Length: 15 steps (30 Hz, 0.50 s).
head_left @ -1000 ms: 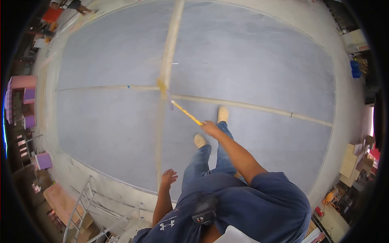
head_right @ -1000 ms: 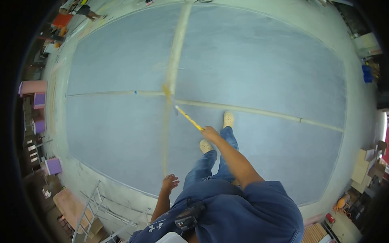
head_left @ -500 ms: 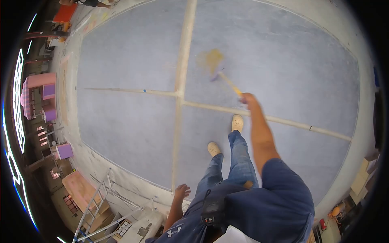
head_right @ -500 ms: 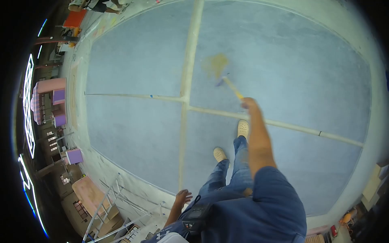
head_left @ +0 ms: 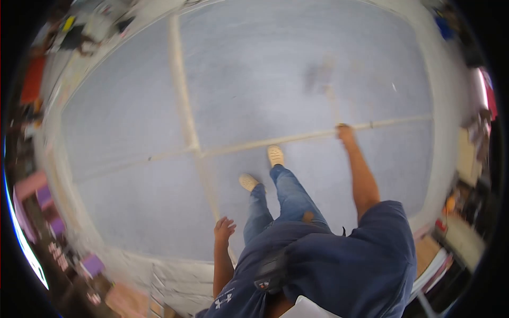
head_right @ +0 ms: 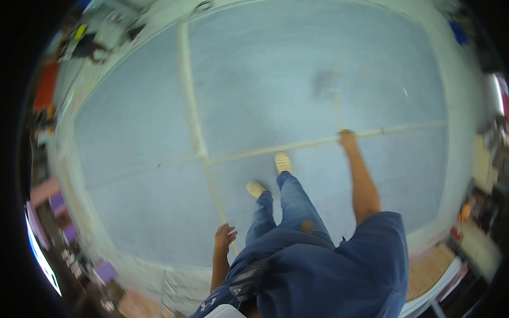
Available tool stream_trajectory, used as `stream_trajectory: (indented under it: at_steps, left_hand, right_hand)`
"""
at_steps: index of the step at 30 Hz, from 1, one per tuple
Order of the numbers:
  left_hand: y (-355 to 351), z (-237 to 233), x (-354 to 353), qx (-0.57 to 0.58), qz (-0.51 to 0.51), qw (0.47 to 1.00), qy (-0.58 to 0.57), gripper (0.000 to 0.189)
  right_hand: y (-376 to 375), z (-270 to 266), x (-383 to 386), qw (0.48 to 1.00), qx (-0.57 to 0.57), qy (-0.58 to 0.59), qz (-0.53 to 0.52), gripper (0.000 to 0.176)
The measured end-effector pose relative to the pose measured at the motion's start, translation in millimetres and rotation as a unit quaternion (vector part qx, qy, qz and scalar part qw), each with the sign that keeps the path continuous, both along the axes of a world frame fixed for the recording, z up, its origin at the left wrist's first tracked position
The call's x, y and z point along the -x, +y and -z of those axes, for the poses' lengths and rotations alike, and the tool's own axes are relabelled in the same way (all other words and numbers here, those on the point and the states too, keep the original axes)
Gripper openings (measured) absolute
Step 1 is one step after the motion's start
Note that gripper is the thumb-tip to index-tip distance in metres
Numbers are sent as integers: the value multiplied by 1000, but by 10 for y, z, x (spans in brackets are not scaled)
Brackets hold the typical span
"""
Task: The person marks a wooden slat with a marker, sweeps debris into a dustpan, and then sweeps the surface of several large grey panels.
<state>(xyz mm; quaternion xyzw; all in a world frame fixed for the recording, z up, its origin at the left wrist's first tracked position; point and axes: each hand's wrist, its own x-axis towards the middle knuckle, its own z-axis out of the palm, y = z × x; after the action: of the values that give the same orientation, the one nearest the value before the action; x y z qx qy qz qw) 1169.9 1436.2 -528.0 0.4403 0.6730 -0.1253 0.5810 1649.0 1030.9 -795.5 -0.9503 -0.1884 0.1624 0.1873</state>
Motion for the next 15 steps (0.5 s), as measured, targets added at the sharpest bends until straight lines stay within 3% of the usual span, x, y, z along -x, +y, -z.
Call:
stream_trajectory:
  at_steps: [1, 2, 3, 4, 6, 7, 8, 10, 12, 13, 14, 15]
  left_hand:
    - [2, 6, 44, 7, 7, 1000, 11, 41]
    - [1, 26, 117, 28, 23, 999, 19, 40]
    - [34, 70, 201, 44, 34, 998, 30, 40]
    - [94, 114, 306, 54, 41, 997, 41, 40]
    - [211, 175, 609, 13, 233, 972, 20, 38]
    - [305, 189, 622, 15, 249, 968, 23, 37]
    - [399, 202, 636, 16, 264, 964, 26, 37]
    - [561, 80, 667, 57, 132, 987, 70, 38]
    - [804, -11, 423, 30, 119, 989, 83, 40]
    - [927, -64, 331, 18, 112, 989, 91, 41]
    - [1052, -113, 255, 12, 129, 987, 96, 43]
    - [1173, -134, 292, 2, 147, 985, 89, 44]
  right_hand:
    - [464, -371, 331, 998, -2, 53, -25, 9]
    - [937, -826, 645, 931, -142, 280, 188, 11]
    - [1163, -455, 986, 988, -63, 122, -70, 13]
    - [1595, -706, 1258, 946, -222, 225, 80, 18]
    - [2203, -341, 1660, 958, -141, 158, -195, 27]
    - [2585, -331, 1805, 915, -169, 366, -17, 27]
    - [2856, -324, 1887, 801, -189, 545, 158, 28]
    - [3039, 362, 2151, 858, -200, 472, 25, 25]
    - [3106, 531, 2048, 857, -202, 473, 20, 20]
    - [2879, 372, 1821, 833, -196, 511, 81, 17]
    - [2570, 217, 1650, 802, -208, 518, 213, 16]
    - [2081, 1153, 1778, 841, -206, 473, 161, 18]
